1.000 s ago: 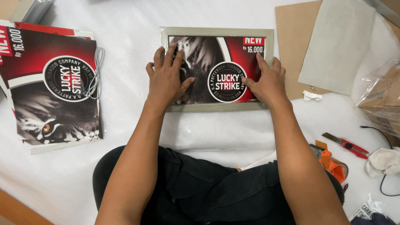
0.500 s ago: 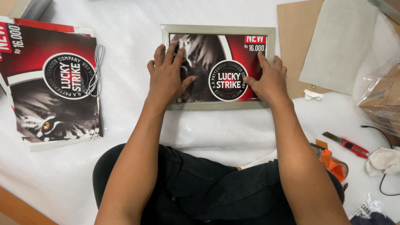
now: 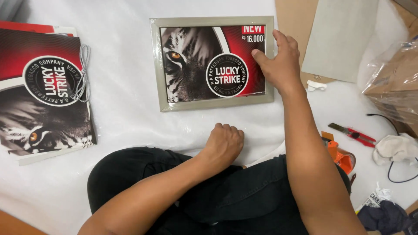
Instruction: Cleaning glass and assembling a picture frame with artwork.
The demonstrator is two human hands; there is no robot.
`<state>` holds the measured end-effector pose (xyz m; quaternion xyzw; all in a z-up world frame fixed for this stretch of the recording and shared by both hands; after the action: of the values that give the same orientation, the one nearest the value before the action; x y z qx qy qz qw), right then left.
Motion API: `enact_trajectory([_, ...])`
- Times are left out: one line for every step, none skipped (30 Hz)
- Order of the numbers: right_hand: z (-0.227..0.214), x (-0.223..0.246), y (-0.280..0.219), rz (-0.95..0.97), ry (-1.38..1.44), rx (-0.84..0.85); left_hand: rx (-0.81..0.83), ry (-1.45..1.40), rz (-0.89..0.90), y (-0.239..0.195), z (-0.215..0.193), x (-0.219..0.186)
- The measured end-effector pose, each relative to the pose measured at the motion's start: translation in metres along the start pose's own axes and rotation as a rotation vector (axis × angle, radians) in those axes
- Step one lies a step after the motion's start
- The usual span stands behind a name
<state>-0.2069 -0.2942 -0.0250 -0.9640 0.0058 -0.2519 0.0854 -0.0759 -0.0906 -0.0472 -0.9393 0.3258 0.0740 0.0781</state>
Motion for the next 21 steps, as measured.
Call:
enact_trajectory([-0.002,-0.001,-0.001,0.004,0.002,-0.003,0.001,0.002,0.005,0.001,0.009,-0.001])
enact_trajectory([-0.003,0.000,-0.002,-0.012,0.029,-0.019,0.050,0.069,0.007,0.002,0.019,-0.001])
enact_trajectory([-0.004,0.001,-0.003,-0.028,0.057,-0.035,0.098,0.136,0.010,0.002,0.029,-0.002])
enact_trajectory([-0.007,0.004,-0.005,-0.029,0.058,-0.035,0.099,0.137,0.008,0.003,0.032,-0.001])
enact_trajectory([-0.010,0.007,-0.006,-0.003,0.057,-0.020,0.086,0.122,0.051,0.004,0.034,-0.001])
enact_trajectory([-0.013,0.010,-0.008,0.024,0.055,-0.008,0.073,0.107,0.097,0.006,0.037,-0.001])
enact_trajectory([-0.014,0.011,-0.008,0.024,0.057,-0.010,0.072,0.109,0.098,0.005,0.040,0.003])
enact_trajectory([-0.016,0.010,-0.009,0.017,0.062,-0.018,0.030,0.023,0.098,0.005,0.043,0.006])
enact_trajectory([-0.017,0.010,-0.010,0.011,0.068,-0.025,-0.011,-0.062,0.099,0.006,0.047,0.008])
enact_trajectory([-0.019,0.008,-0.010,0.013,0.068,-0.026,-0.011,-0.062,0.102,0.007,0.043,0.012])
enact_trajectory([-0.020,0.007,-0.011,-0.016,0.075,-0.038,0.005,-0.159,0.093,0.008,0.039,0.016])
enact_trajectory([-0.022,0.007,-0.010,-0.046,0.083,-0.051,0.021,-0.253,0.083,0.009,0.034,0.021])
enact_trajectory([-0.023,0.008,-0.011,-0.044,0.084,-0.053,0.022,-0.251,0.086,0.011,0.020,0.026])
enact_trajectory([-0.024,0.008,-0.012,-0.051,0.091,-0.044,0.124,-0.326,0.034,0.014,0.008,0.031])
enact_trajectory([-0.025,0.008,-0.013,-0.058,0.099,-0.035,0.226,-0.400,-0.019,0.016,-0.005,0.037])
enact_trajectory([-0.027,0.009,-0.014,-0.058,0.099,-0.036,0.226,-0.399,-0.018,0.018,-0.007,0.046])
enact_trajectory([-0.028,0.009,-0.015,-0.096,0.095,-0.043,0.118,-0.341,-0.037,0.020,-0.010,0.055])
enact_trajectory([-0.029,0.010,-0.016,-0.134,0.092,-0.050,0.012,-0.283,-0.054,0.022,-0.014,0.065])
enact_trajectory([-0.031,0.013,-0.017,-0.132,0.093,-0.051,0.013,-0.282,-0.052,0.022,-0.017,0.074])
enact_trajectory([-0.033,0.017,-0.018,-0.153,0.080,-0.054,-0.196,-0.083,-0.124,0.020,-0.022,0.084])
enact_trajectory([-0.035,0.022,-0.020,-0.174,0.067,-0.056,-0.405,0.119,-0.194,0.018,-0.027,0.094])
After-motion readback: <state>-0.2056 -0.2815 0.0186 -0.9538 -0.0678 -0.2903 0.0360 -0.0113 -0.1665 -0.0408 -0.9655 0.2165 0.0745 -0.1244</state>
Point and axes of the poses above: each hand's wrist, its own y-axis towards the middle knuckle, its own z-axis out of the palm, x = y × z, the point moved 1 cm from there along y, towards the middle knuckle, and after that the axes turned 3 degrees about z, right-handed, at the moved point
